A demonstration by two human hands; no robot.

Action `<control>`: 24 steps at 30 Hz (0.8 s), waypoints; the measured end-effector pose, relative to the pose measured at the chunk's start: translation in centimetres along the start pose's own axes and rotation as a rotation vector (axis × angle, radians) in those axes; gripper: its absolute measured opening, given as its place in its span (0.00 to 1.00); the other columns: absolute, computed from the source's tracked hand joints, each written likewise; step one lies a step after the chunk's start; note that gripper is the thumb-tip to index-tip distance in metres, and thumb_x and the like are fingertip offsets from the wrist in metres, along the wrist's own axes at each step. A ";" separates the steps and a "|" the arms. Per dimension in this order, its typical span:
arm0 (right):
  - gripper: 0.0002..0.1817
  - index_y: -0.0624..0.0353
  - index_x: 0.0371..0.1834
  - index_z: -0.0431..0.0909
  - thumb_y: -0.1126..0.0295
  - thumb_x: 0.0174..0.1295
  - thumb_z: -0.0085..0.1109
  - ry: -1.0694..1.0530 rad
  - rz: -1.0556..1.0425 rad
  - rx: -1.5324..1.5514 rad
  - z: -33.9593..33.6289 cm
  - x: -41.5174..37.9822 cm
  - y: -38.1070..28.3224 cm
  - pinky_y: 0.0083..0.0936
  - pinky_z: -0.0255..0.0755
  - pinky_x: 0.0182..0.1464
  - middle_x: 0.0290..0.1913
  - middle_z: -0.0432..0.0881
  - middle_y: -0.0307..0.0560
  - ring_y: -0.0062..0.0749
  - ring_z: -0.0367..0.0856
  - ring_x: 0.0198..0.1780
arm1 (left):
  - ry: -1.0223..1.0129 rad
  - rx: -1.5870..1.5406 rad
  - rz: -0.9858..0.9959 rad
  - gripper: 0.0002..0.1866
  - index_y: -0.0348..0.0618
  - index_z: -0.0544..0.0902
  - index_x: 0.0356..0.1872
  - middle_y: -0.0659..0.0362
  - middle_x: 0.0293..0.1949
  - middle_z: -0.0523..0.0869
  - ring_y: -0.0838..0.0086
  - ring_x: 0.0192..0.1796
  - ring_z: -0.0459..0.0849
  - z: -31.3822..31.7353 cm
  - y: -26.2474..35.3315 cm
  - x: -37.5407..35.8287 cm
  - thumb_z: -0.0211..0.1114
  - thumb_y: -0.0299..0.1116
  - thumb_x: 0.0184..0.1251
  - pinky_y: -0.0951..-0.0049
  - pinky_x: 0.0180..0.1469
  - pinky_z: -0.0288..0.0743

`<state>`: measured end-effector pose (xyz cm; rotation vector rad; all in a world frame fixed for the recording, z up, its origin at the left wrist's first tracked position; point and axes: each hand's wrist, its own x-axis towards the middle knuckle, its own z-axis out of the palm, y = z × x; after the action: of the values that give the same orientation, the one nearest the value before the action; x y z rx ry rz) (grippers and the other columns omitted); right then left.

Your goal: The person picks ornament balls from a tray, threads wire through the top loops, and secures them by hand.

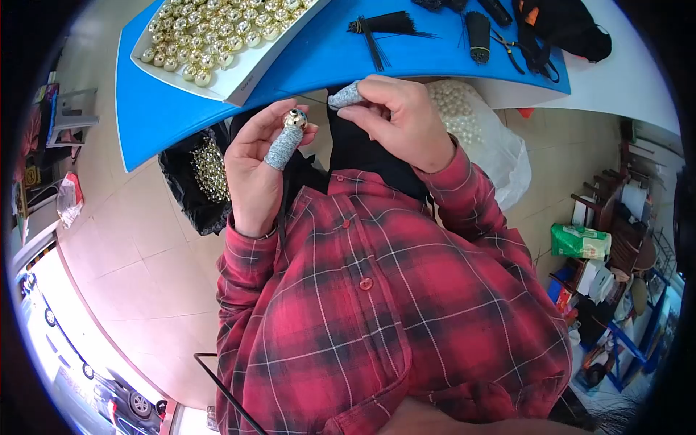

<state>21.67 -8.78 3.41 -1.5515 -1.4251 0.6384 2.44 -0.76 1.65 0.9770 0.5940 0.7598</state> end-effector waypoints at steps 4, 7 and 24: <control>0.02 0.65 0.32 0.79 0.80 0.57 0.62 0.000 -0.092 -0.111 0.4 0.0 -0.7 0.17 0.56 0.25 0.26 0.74 0.36 0.19 0.62 0.21 | -0.021 0.025 -0.011 0.18 0.29 0.75 0.57 0.47 0.49 0.83 0.66 0.44 0.85 -0.5 -0.2 -0.2 0.60 0.19 0.67 0.73 0.50 0.81; 0.02 0.65 0.32 0.79 0.80 0.56 0.62 -0.033 -0.093 -0.108 0.5 0.1 -0.7 0.19 0.55 0.25 0.25 0.74 0.37 0.21 0.60 0.22 | -0.042 0.005 -0.025 0.18 0.29 0.75 0.57 0.48 0.49 0.83 0.66 0.43 0.86 -0.7 -0.3 -0.2 0.60 0.19 0.66 0.73 0.49 0.81; 0.01 0.64 0.33 0.79 0.78 0.59 0.60 -0.149 -0.106 -0.043 0.7 0.7 -0.5 0.17 0.56 0.25 0.25 0.75 0.37 0.20 0.63 0.21 | -0.027 -0.122 -0.054 0.16 0.28 0.76 0.54 0.46 0.48 0.83 0.63 0.42 0.86 -1.3 -1.6 -0.4 0.61 0.18 0.65 0.72 0.47 0.81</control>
<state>21.01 -7.95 3.67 -1.4756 -1.6306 0.6750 1.71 -0.98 -0.25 0.8539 0.5421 0.7251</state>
